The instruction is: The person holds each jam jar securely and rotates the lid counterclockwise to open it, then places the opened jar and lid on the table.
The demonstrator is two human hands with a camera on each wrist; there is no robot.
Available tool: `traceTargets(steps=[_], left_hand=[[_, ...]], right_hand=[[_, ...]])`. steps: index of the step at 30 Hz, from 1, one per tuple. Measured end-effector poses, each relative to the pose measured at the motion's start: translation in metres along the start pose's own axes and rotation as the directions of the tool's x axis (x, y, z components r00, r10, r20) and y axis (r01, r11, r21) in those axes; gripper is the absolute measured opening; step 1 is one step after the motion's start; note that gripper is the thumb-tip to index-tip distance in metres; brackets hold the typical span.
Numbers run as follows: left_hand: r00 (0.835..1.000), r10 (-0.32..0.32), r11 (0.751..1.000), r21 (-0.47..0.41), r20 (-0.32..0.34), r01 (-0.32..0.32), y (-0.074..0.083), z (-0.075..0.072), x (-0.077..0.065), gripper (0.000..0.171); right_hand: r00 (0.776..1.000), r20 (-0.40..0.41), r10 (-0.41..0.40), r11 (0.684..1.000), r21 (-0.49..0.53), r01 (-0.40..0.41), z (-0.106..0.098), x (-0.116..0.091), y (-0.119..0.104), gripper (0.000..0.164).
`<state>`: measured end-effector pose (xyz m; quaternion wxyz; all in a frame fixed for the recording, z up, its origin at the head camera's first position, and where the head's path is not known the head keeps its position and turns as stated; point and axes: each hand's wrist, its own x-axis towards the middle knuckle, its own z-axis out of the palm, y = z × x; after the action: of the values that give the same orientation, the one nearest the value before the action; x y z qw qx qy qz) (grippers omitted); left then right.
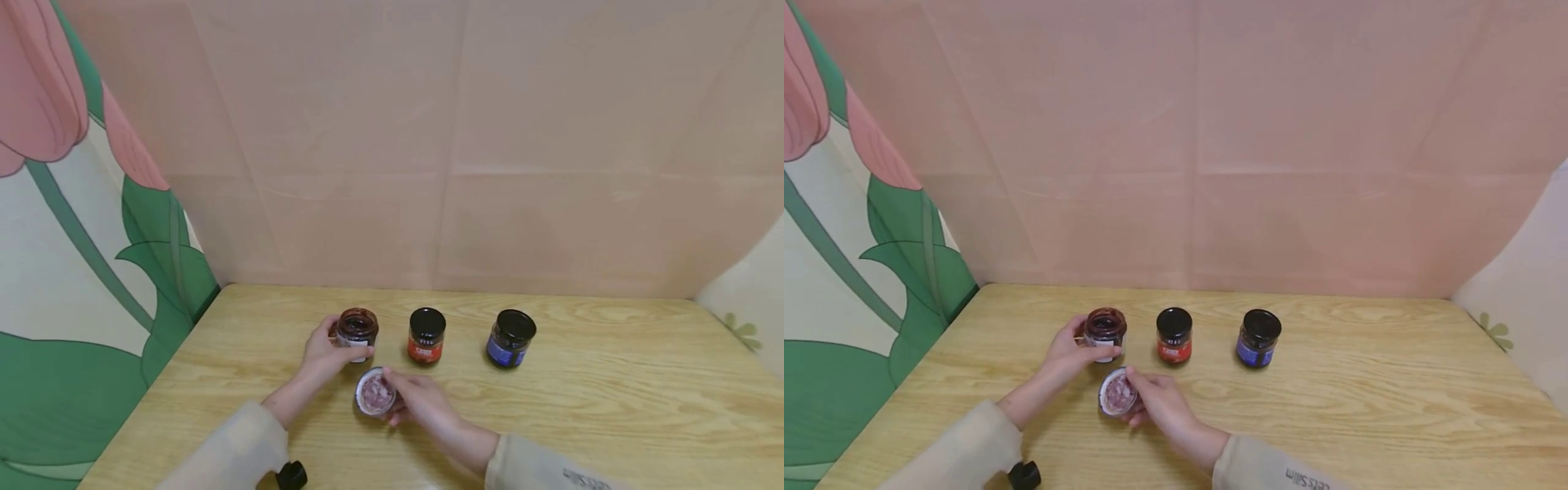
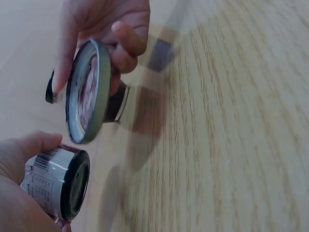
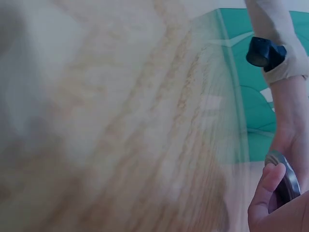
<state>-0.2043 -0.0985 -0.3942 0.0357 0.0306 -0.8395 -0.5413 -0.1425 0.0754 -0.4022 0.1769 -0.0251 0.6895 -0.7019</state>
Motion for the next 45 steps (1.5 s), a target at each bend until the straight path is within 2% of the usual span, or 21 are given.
traceTargets(steps=[5, 8, 12, 16, 28, 37, 40, 45], left_hand=[[1.0, 0.002, 1.0, 0.021, -0.01, -0.002, 0.0, 0.002, 0.005, 0.078], [1.0, -0.017, 1.0, -0.003, -0.009, 0.017, -0.002, 0.003, 0.007, 0.077], [0.999, -0.043, 0.998, -0.054, 0.026, 0.045, -0.006, 0.004, 0.008, 0.078], [0.998, -0.036, 0.997, -0.065, 0.052, 0.039, -0.009, 0.008, 0.01, 0.08], [0.999, 0.007, 1.0, -0.008, 0.031, -0.007, -0.015, 0.017, 0.012, 0.081], [0.993, 0.089, 0.994, 0.061, 0.073, -0.093, -0.015, 0.011, 0.013, 0.083], [0.992, 0.095, 0.992, 0.071, 0.083, -0.1, -0.015, 0.009, 0.012, 0.084], [0.995, 0.086, 0.99, 0.11, 0.06, -0.092, -0.014, 0.006, 0.006, 0.091]], right_hand=[[1.0, -0.007, -0.004, 1.0, 0.003, 0.004, 0.006, 0.007, 0.002, 0.049], [1.0, 0.007, 0.008, 1.0, -0.001, -0.008, 0.007, 0.01, 0.003, 0.051], [0.999, 0.025, 0.025, 0.999, -0.029, -0.024, 0.008, 0.01, 0.005, 0.053], [0.999, 0.021, 0.032, 0.998, -0.048, -0.031, 0.007, 0.009, 0.008, 0.051], [0.999, 0.024, 0.045, 0.999, -0.023, -0.044, 0.006, 0.007, 0.007, 0.048], [0.997, 0.007, 0.071, 0.997, 0.024, -0.071, 0.008, 0.006, 0.0, 0.05], [0.998, 0.007, 0.065, 0.997, 0.039, -0.065, 0.007, 0.006, -0.001, 0.049], [0.997, 0.018, 0.072, 0.995, 0.068, -0.074, 0.004, 0.002, -0.001, 0.047]])
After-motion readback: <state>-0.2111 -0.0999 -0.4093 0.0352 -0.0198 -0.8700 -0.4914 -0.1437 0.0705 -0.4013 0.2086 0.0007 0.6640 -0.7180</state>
